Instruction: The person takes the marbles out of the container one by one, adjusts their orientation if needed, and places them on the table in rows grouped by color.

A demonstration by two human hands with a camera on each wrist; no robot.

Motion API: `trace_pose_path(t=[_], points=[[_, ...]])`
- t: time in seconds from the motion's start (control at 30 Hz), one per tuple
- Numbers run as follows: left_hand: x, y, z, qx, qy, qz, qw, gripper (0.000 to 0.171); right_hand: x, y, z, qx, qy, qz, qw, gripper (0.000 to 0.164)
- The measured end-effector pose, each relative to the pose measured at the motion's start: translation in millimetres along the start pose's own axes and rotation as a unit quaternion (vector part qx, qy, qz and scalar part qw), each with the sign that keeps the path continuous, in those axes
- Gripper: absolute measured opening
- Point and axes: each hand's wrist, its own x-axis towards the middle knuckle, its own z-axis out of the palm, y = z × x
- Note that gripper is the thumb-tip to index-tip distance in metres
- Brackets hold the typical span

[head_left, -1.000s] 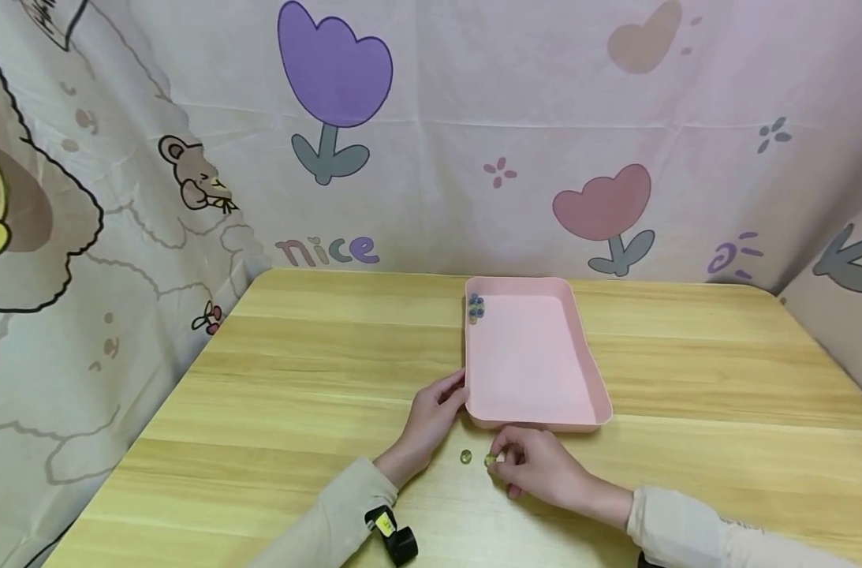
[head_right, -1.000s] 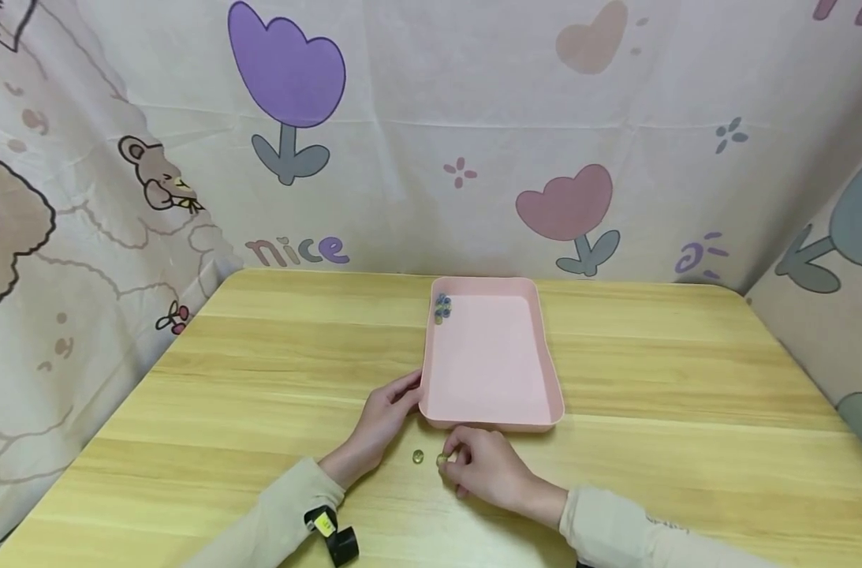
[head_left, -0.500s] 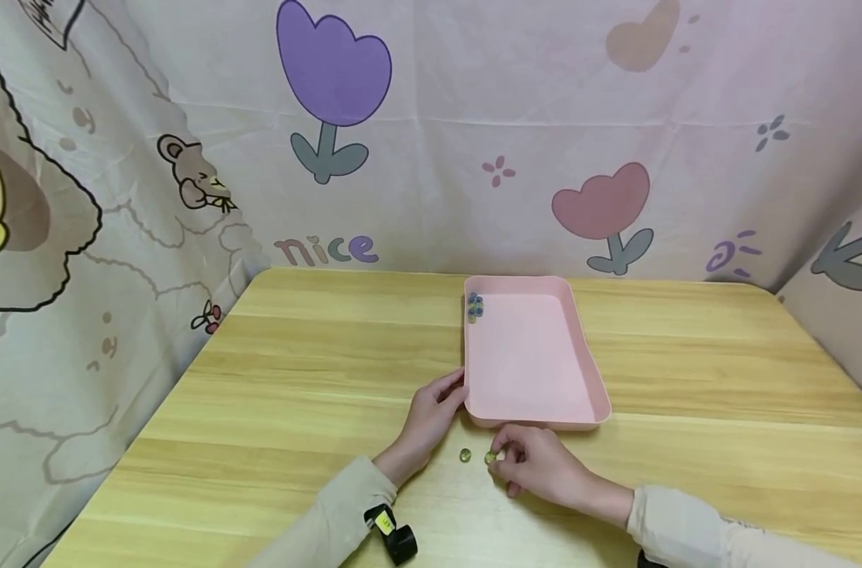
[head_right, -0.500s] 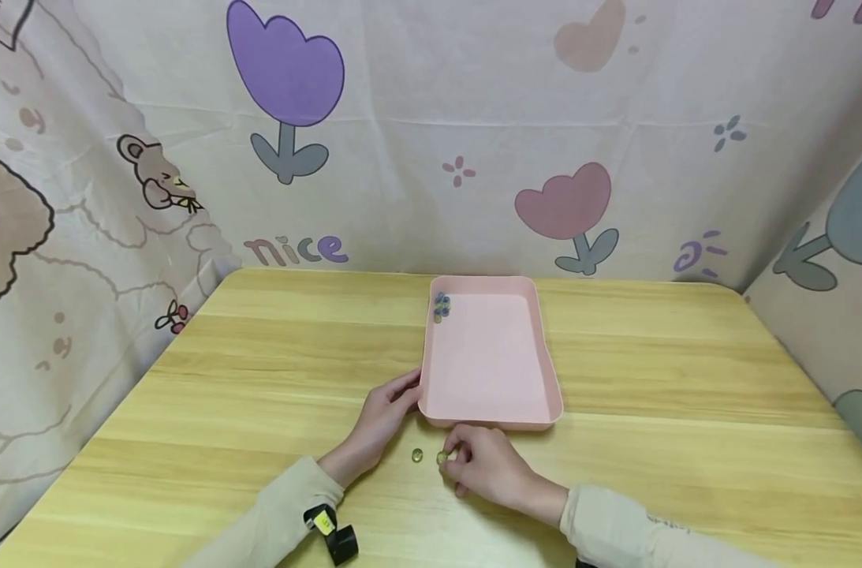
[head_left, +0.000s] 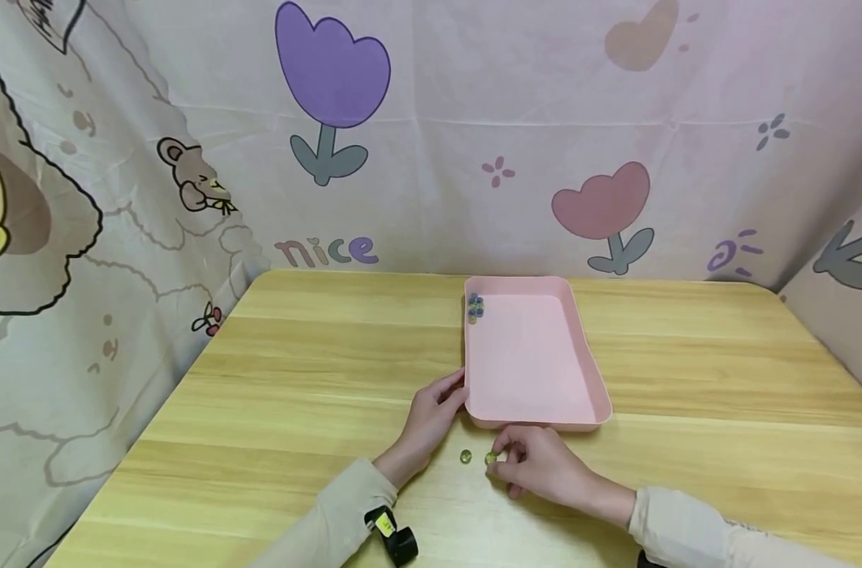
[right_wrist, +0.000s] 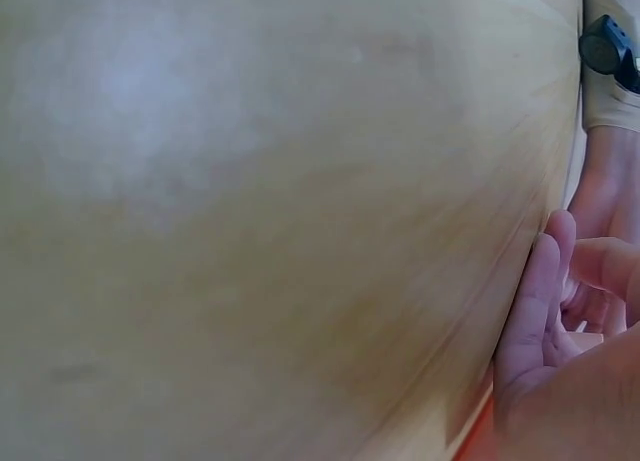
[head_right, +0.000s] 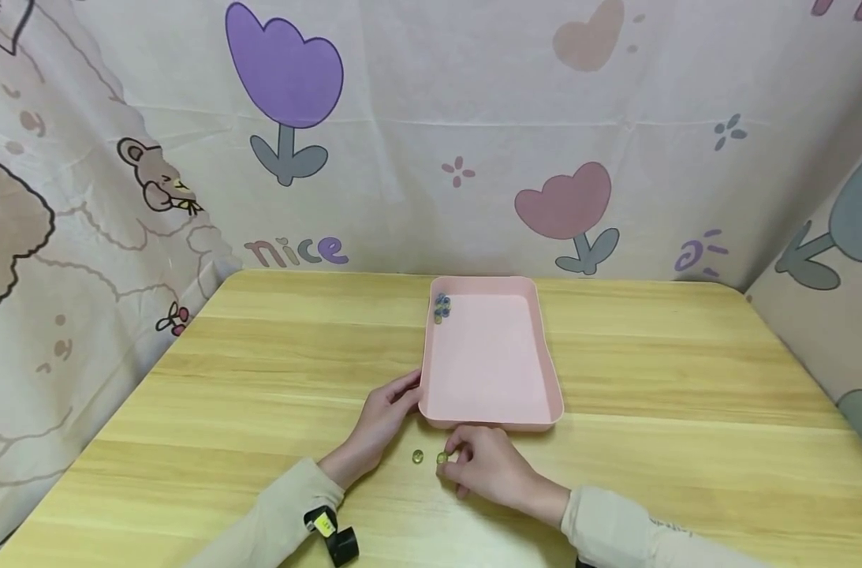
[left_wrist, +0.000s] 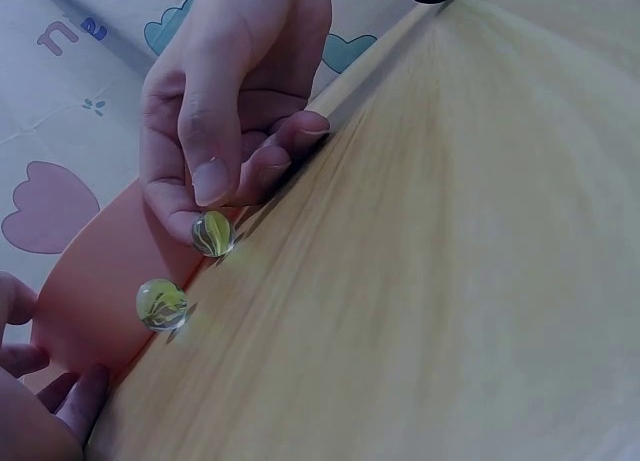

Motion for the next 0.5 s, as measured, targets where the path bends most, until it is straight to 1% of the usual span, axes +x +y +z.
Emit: trace_pose_path(t=[0.03,0.1,0.27,0.33,0.5], points=[[-0.6,-0.1,-0.2,-0.003,0.0,-0.001,1.0,0.041,-0.2,0.0,0.3,-0.001,0.0,0.001,1.0,0.017],[-3.4,5.0,-0.1,-0.002,0.001,-0.003,1.0,0.04,-0.4,-0.2,0.7,-0.007,0.0,0.005,1.0,0.017],[-2.7,6.3,-0.1,0.002,-0.001,0.001,1.0,0.039,-0.7,0.4,-0.9,-0.008,-0.002,0.005,1.0,0.015],[-0.5,0.8,-0.7,0.0,-0.003,0.003,1.0,0.04,-0.7,0.7,-1.5,-0.001,-0.001,0.004,1.0,0.015],[0.3,1.5,0.4,0.001,-0.001,0.001,1.0,0.04,-1.8,0.3,-3.4,0.01,0.004,0.009,1.0,0.016]])
